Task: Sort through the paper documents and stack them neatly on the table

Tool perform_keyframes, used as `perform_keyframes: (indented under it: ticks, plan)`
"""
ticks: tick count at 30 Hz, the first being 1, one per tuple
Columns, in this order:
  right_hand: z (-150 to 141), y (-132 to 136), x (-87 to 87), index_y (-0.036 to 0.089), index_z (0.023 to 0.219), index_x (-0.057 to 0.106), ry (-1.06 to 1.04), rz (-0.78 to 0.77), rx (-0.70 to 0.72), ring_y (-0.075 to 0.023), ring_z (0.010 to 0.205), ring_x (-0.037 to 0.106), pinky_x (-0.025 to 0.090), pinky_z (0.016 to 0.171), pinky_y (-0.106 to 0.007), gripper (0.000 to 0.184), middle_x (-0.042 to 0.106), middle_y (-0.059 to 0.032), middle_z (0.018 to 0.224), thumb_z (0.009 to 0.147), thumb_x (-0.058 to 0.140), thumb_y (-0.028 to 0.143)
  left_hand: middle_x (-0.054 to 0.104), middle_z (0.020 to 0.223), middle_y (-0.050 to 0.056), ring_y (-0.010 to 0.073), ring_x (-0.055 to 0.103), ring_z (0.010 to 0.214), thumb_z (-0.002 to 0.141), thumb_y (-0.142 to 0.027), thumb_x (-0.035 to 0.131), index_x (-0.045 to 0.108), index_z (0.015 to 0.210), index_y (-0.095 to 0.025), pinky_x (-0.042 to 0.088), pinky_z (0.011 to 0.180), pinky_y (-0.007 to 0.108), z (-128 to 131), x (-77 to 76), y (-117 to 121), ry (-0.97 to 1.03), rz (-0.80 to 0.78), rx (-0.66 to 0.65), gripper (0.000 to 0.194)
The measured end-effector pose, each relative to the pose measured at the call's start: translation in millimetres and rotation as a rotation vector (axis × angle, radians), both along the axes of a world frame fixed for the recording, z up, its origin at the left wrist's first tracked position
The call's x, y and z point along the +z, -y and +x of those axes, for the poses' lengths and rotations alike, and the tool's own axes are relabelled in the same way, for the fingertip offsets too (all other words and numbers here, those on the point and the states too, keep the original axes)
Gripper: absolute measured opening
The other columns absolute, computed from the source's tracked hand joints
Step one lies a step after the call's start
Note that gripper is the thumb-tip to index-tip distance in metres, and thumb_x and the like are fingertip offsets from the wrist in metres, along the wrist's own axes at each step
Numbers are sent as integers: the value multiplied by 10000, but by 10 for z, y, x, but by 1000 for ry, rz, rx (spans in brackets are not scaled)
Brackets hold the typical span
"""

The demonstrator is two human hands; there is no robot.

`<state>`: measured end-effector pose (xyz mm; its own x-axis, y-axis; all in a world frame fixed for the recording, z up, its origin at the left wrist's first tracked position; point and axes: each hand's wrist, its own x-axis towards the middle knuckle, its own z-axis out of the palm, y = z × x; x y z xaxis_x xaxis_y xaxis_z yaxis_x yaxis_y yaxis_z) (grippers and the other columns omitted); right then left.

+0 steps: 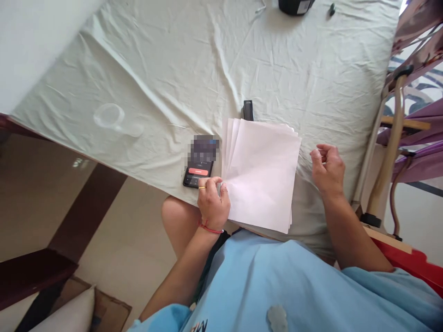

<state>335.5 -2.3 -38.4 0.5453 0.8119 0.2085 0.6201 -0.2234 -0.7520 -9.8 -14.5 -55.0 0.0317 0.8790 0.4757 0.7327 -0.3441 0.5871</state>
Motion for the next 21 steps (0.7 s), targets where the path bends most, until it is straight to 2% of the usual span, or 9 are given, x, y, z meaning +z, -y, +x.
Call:
perform_keyframes:
  ticks: [3, 5, 7, 11, 15, 17, 21]
  plan:
    - [37, -122, -114, 229, 1201, 702, -35, -84, 23, -250, 722, 687, 553, 773, -439, 451, 818, -88, 948, 978, 640, 616, 582, 1143, 190, 356, 583, 1079, 1068, -213, 533, 703, 1246, -38, 475, 960, 453, 83, -58, -10, -157, 37, 37, 302]
    - [-3, -208, -145, 221, 1192, 713, -53, -82, 45, -253, 728, 690, 553, 778, -437, 485, 809, -84, 917, 960, 654, 642, 583, 1145, 209, 375, 578, 1048, 1063, -231, 535, 705, 1290, 3, 465, 929, 489, 136, -64, 0, -232, 25, 60, 367]
    - [-70, -285, -163, 216, 1171, 735, -93, -51, 65, -235, 702, 669, 544, 759, -418, 483, 780, -56, 854, 938, 682, 637, 593, 1142, 210, 371, 578, 1008, 1066, -237, 535, 714, 1310, -11, 453, 890, 500, 165, -72, 15, -272, 12, 69, 377]
    - [-207, -373, -220, 221, 1101, 756, -249, 51, 89, -170, 623, 572, 479, 669, -347, 403, 681, 16, 745, 889, 766, 564, 600, 1151, 203, 360, 575, 1004, 1088, -243, 547, 725, 1332, -31, 439, 894, 495, 155, -91, 42, -268, 14, 47, 370]
    - [-231, -382, -299, 247, 897, 694, -387, 210, 92, -157, 637, 528, 426, 595, -309, 324, 630, 20, 748, 841, 861, 519, 618, 1167, 183, 342, 591, 1013, 1119, -266, 574, 726, 1311, -72, 432, 897, 469, 124, -94, 53, -220, 8, 10, 312]
    - [-178, -369, -332, 267, 882, 693, -474, 254, 131, -173, 672, 545, 449, 604, -317, 342, 642, 10, 777, 831, 890, 541, 625, 1186, 177, 340, 603, 1038, 1144, -308, 577, 712, 1319, -88, 433, 923, 461, 114, -99, 51, -194, -6, 9, 311]
    - [-29, -326, -373, 292, 918, 737, -623, 239, 215, -191, 728, 594, 515, 640, -331, 400, 689, 3, 849, 761, 958, 587, 608, 1220, 203, 366, 598, 1104, 1204, -457, 531, 648, 1433, -30, 420, 979, 462, 106, -115, 37, -194, -28, 24, 499]
